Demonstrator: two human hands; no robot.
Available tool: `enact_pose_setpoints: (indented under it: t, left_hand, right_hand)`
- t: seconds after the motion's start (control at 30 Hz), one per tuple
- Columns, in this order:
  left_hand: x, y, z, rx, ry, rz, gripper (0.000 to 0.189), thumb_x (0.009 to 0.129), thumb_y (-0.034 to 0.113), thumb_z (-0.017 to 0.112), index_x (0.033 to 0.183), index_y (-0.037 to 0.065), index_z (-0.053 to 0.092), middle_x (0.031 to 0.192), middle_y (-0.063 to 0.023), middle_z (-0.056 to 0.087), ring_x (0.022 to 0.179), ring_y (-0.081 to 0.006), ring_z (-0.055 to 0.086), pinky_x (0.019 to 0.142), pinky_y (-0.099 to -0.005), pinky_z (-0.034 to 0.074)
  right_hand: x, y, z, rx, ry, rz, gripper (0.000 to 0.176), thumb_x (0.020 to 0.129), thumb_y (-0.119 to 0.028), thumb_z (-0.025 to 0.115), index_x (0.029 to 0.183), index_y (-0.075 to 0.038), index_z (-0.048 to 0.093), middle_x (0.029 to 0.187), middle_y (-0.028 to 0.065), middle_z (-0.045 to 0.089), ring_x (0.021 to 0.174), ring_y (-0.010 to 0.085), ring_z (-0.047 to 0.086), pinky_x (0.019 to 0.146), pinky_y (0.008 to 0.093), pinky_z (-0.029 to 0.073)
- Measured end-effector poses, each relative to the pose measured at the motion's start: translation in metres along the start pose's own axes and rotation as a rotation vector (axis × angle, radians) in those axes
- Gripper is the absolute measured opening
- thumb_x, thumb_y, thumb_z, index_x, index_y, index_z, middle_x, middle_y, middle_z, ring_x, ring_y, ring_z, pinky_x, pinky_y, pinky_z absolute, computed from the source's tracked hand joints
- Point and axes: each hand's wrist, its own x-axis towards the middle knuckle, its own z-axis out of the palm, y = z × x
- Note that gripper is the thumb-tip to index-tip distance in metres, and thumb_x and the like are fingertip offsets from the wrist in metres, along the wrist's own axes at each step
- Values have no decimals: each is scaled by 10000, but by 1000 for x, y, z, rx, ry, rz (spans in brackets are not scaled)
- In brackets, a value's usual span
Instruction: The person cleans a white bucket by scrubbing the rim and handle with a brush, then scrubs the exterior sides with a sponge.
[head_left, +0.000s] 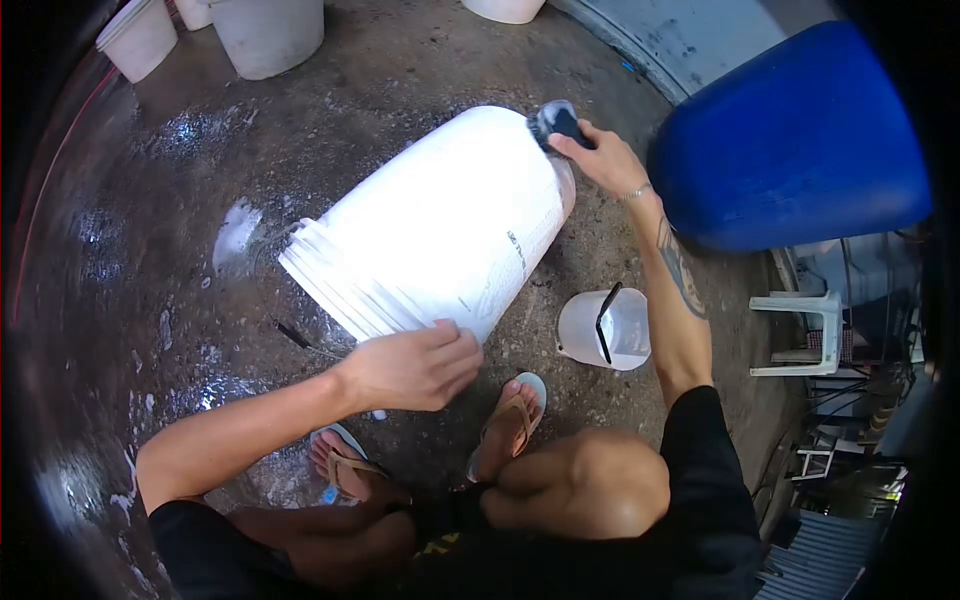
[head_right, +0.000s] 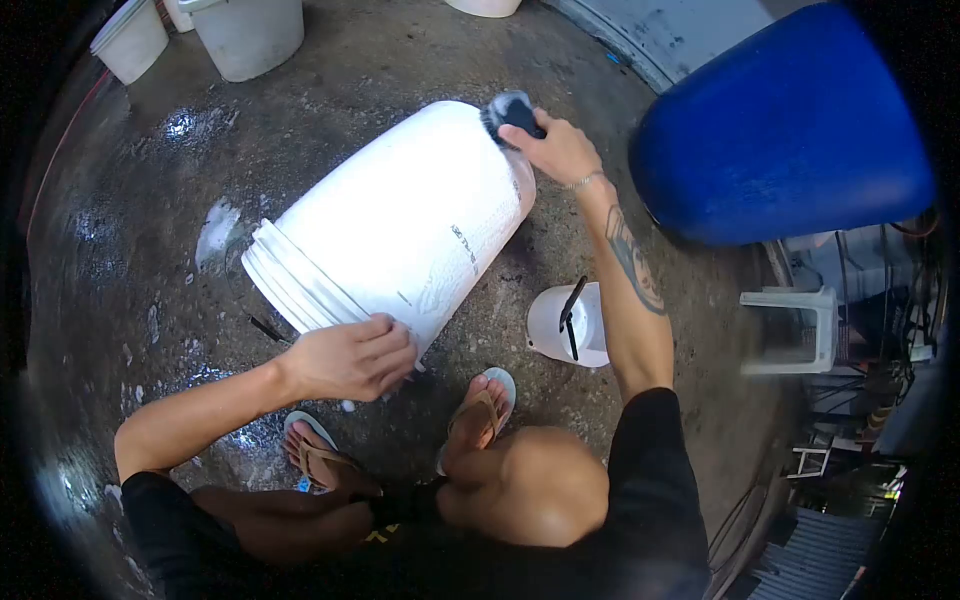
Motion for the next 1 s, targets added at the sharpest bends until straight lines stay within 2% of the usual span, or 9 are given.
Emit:
enact_pose_setpoints:
  t: [0.13, 0.17, 0.3, 0.37, 0.6, 0.73, 0.8, 0.93, 1.0]
  left_hand:
    - [11, 13, 4, 76, -79, 76, 218, 776, 213, 612, 879, 59, 725, 908, -19, 600, 979, -230, 552, 836, -339, 438]
    - [12, 13, 4, 76, -81, 73, 218, 776, 213, 612, 879, 59, 725, 908, -19, 600, 979, -230, 552, 836, -339, 438]
    - [12, 16, 1, 69, -87, 46, 276, 778, 234, 593, 917, 46, 741, 935, -29, 628, 997, -240, 553, 847, -344, 435]
    - [13, 23, -2, 73, -106, 42, 287, 787, 239, 589, 927, 45, 746, 945, -31, 634, 1007, -243, 552, 853, -344, 435]
    - [20, 32, 13, -22, -103, 78, 219, 756, 254, 596, 796, 92, 738, 950, -51, 609, 999, -246, 560, 851, -341, 449]
    - [22, 39, 21, -8, 17, 7, 206, 741, 226, 602, 774, 63, 722, 919, -52, 600, 967, -248, 573, 847, -334, 458]
    - [24, 41, 29, 85, 53, 9, 201, 735, 213, 603, 770, 52, 718, 913, -58, 601, 960, -249, 575, 846, -334, 463]
    - [27, 52, 35, 71, 93, 4, 214, 728, 193, 601, 795, 34, 728, 924, -79, 618, 952, -256, 576, 848, -344, 473]
    - [26, 45, 29, 71, 76, 25, 221, 729, 193, 600, 800, 33, 735, 938, -85, 625, 953, -259, 577, 853, -354, 473]
  right_hand:
    - [-104, -136, 7, -126, -254, -113, 728, 885, -645, 596, 1438, -173, 546, 1038, 265, 716, 1026, 402, 701, 893, 419, 539]
    - [-117, -118, 44, -206, -22, -703, 754, 885, -657, 587, 1468, -185, 515, 1100, 276, 699, 1064, 409, 686, 939, 438, 518]
    - [-71, -103, -11, -191, -172, 32, 807, 874, -691, 593, 1420, -98, 565, 1112, 307, 686, 1108, 410, 671, 965, 418, 510]
    - [-7, -18, -27, -97, -133, 129, 866, 870, -695, 596, 1388, -2, 561, 1216, 292, 662, 1130, 371, 672, 975, 414, 507]
    - [-119, -147, 13, -196, -329, -486, 782, 884, -666, 601, 1413, -91, 563, 1114, 288, 695, 1066, 397, 691, 951, 423, 524]
    - [9, -74, -1, -252, -214, 77, 744, 899, -657, 580, 1359, -73, 590, 906, 242, 729, 896, 360, 737, 831, 425, 566]
    - [-43, -129, 9, -434, -150, -308, 624, 920, -620, 537, 1335, -158, 603, 973, 244, 730, 931, 374, 727, 873, 459, 565]
    - [-78, -176, 9, -388, -391, -428, 634, 906, -620, 564, 1332, -154, 617, 1043, 224, 724, 967, 398, 709, 912, 466, 538]
    - [-21, -148, -2, -484, -261, -82, 601, 913, -605, 582, 1280, -135, 657, 1030, 200, 737, 989, 341, 717, 924, 454, 535]
